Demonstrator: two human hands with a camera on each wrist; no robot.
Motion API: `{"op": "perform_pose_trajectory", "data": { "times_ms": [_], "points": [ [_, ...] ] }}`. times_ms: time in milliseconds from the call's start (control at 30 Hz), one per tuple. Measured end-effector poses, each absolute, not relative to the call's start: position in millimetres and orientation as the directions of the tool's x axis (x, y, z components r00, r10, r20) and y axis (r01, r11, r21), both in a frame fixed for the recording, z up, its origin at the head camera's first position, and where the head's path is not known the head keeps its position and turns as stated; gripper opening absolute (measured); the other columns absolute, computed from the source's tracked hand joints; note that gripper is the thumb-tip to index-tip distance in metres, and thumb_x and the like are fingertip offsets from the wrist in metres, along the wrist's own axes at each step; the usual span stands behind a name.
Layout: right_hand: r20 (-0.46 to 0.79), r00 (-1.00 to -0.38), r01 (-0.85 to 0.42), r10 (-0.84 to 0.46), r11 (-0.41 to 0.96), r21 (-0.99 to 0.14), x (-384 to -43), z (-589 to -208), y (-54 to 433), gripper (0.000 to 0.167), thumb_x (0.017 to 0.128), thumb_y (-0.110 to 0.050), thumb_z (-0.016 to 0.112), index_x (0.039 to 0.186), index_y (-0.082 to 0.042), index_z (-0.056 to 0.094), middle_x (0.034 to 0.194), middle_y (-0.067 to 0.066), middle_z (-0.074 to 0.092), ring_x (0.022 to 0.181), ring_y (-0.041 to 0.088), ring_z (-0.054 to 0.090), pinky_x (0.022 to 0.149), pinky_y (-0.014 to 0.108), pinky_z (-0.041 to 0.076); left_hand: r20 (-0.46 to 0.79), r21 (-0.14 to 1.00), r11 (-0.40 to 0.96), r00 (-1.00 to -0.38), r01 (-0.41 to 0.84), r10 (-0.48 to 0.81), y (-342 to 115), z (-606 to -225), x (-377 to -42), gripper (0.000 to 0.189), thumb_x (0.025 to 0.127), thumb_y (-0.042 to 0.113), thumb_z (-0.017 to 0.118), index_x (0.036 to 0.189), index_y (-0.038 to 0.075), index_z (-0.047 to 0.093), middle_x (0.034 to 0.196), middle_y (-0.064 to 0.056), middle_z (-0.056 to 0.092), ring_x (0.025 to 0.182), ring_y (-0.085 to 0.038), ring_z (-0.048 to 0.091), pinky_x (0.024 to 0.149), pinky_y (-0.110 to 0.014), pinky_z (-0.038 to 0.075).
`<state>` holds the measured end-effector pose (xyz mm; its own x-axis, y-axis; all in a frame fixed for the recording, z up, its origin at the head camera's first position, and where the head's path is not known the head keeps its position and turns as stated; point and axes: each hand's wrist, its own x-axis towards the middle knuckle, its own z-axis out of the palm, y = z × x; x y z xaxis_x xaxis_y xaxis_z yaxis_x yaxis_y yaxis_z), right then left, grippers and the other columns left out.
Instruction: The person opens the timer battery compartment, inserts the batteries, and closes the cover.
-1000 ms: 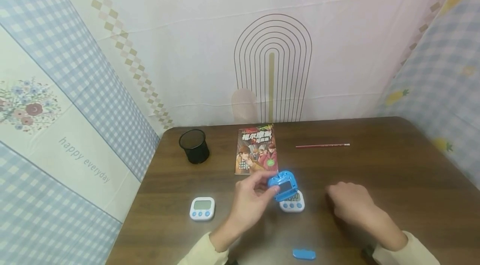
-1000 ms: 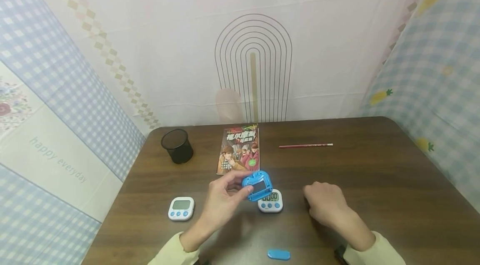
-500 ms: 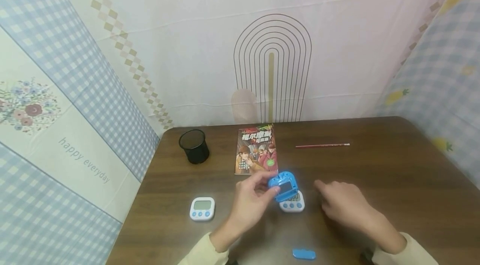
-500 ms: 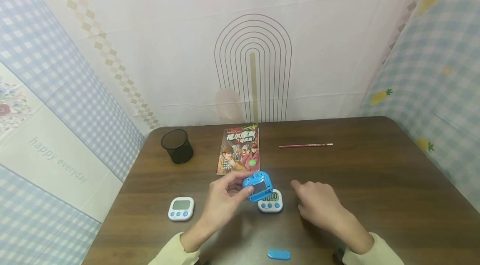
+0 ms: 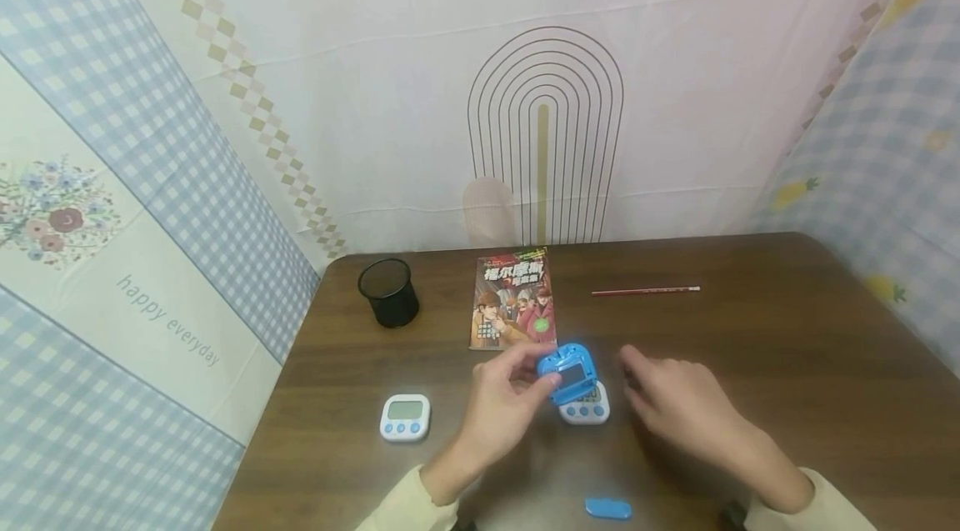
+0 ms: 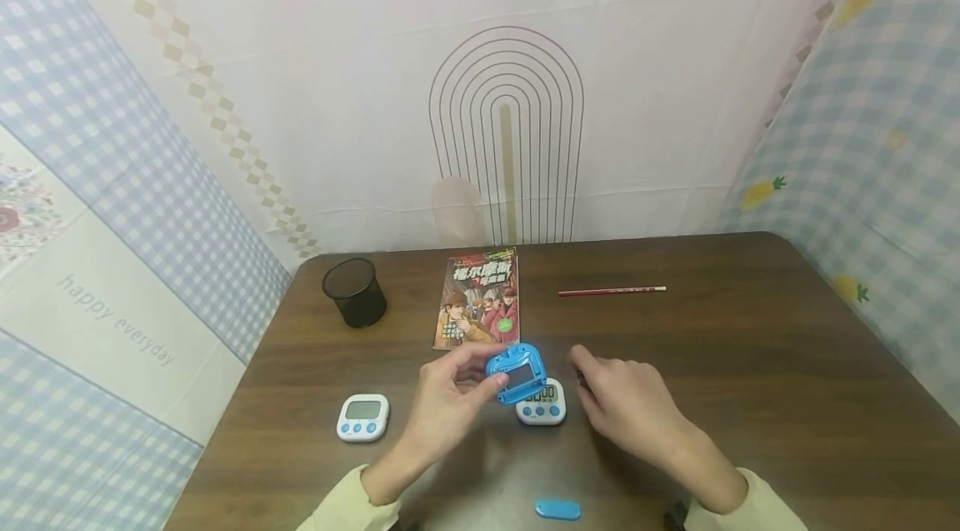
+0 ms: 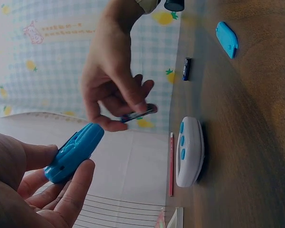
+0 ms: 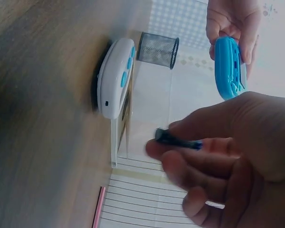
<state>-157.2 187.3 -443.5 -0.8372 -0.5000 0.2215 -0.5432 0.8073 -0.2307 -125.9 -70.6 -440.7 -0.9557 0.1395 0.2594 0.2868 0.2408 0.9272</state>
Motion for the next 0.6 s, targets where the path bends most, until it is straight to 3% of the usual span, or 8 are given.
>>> {"op": "perform_pose_trajectory", "data": {
  "times_ms": [267,600],
  "points": [
    [0.394,-0.772,-0.623,-0.499,0.717,-0.313,-150,-441,181,0.041,0.081,-0.009,0.09,0.115,-0.016,0.068,0.076,-0.016,0.068,0.062,-0.008,0.054,0.053,0.015,0.047,0.251,0.93,0.24,-0.958,0.278,0.139,-70,-441,-126,0.03,0.096,0.01,0.078,0.126,0.011,0.074,0.11,-0.007,0.078,0.092,-0.01,0.074,0.079,-0.023,0.064],
    [0.554,-0.679,-0.73,-0.482,0.528,-0.434,-146,-443,176,0.047,0.074,0.003,0.092,0.112,-0.014,0.068,0.083,-0.014,0.071,0.07,-0.006,0.063,0.059,0.014,0.055,0.239,0.935,0.233,-0.96,0.269,0.147,-69,-443,-126,0.031,0.096,0.009,0.078,0.127,0.013,0.074,0.111,-0.006,0.078,0.093,-0.01,0.074,0.08,-0.024,0.064]
  ]
}}
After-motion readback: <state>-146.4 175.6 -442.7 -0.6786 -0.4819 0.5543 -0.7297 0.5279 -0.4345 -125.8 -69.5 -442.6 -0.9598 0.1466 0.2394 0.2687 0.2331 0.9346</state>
